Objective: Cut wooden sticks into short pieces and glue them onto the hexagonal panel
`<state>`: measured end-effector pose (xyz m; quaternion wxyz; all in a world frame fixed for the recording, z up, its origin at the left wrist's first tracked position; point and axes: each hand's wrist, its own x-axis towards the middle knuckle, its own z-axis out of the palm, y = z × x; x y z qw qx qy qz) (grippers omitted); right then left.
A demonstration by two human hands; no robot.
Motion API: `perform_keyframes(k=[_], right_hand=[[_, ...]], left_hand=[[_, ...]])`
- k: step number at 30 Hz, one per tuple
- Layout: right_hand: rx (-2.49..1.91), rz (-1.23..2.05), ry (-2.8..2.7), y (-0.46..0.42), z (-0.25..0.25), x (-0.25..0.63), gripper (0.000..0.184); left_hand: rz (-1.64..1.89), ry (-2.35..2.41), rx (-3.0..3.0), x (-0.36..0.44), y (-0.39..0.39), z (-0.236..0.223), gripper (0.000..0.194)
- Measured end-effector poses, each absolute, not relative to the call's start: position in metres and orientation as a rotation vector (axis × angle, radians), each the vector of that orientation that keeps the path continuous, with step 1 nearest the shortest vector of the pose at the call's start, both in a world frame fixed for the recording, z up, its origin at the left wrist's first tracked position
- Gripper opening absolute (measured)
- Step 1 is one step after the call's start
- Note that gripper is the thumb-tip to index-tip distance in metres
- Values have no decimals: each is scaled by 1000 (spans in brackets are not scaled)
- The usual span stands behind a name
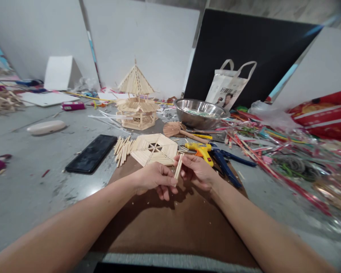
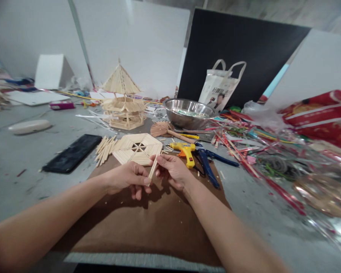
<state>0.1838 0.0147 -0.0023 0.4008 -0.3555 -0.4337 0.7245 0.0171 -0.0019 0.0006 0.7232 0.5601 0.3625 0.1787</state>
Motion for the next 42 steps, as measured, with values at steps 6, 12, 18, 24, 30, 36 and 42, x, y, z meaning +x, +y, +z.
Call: perform_keyframes(k=[6,12,18,24,30,36,42], right_hand=[[-910,1759,-1085,15,-4,182,17],[-925,1719,-1069,15,-5,180,18],[-946,1676,-1070,15,-5,178,18],[-928,1691,-1073,14,-5,179,17],[-863,1731,-1069,14,-2,180,18],[-865,1752,-1072,13,-1,180,19],[-851,1760,-1084,14,-1,180,22]], left_hand=[[395,784,1230,17,-1,-2,24],[396,795,1234,18,0,-3,25],[403,778,1237,18,0,-5,27],[402,745,1231,17,0,-5,27],[368,690,1221,16,-1,0,27],[369,701,1198,16,-1,1,29],[457,730,1219,17,0,-1,29]])
